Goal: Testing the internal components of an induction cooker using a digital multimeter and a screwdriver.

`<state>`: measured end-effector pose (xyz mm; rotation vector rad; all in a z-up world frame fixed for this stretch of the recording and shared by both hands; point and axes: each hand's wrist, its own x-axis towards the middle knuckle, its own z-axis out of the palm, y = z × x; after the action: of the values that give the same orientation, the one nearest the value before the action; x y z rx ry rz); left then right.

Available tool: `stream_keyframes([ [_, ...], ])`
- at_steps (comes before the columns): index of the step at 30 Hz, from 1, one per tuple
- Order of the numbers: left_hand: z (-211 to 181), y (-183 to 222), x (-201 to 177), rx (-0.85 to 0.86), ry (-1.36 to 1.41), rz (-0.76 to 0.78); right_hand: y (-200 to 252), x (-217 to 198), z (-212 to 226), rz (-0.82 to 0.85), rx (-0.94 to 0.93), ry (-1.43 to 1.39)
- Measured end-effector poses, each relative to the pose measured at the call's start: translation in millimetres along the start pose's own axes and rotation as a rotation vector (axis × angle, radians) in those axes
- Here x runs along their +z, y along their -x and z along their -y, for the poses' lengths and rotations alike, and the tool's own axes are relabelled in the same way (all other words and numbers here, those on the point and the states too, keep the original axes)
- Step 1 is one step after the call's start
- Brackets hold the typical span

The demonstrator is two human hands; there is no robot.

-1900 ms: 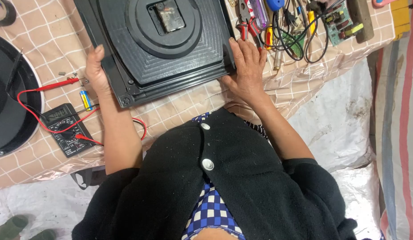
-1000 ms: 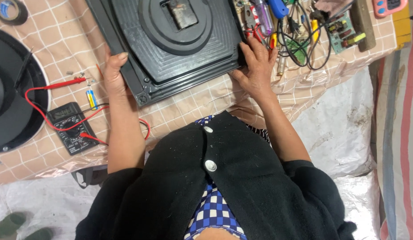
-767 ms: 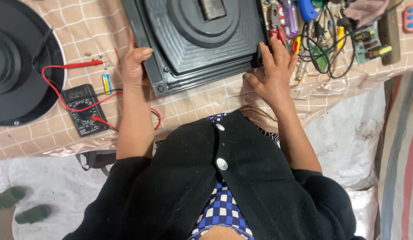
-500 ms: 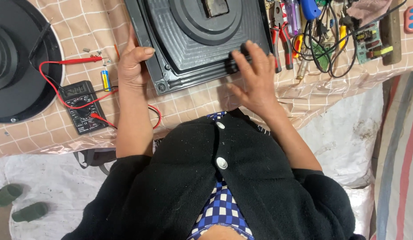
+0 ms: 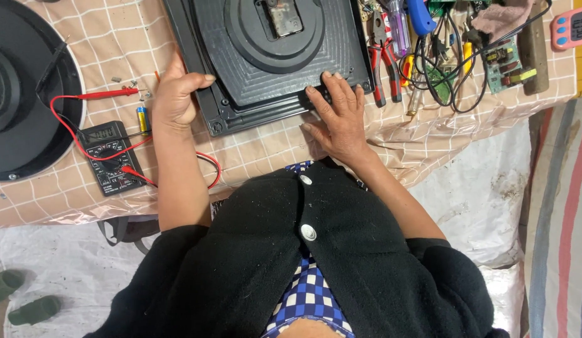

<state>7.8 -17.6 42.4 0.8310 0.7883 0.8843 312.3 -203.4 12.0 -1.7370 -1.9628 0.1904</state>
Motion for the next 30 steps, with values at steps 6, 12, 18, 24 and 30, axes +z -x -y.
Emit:
stream_keyframes([
  [6,-5.4,5.0,8.3,0.066,-0.248,0.012,1.1,4.3,-4.5,-0.139,-0.052,-0.104],
  [12,-19.9,20.8,18.4,0.039,-0.586,-0.032,-2.3,-4.4,0.1,-0.332,-0.091,-0.201],
  [18,-27.5,28.1,33.8,-0.106,-0.908,-0.151,0.6,0.3,-2.0,-0.333,-0.066,-0.178],
  [24,-41.7,33.5,46.5,-0.187,-1.174,-0.177,2.3,6.4,-32.9,-0.506,-0.106,-0.172],
  [30,-32.8,34.9,37.1,-0.109,-1.216,-0.172,9.3,-38.5,-47.2,-0.555,0.111,0.002],
])
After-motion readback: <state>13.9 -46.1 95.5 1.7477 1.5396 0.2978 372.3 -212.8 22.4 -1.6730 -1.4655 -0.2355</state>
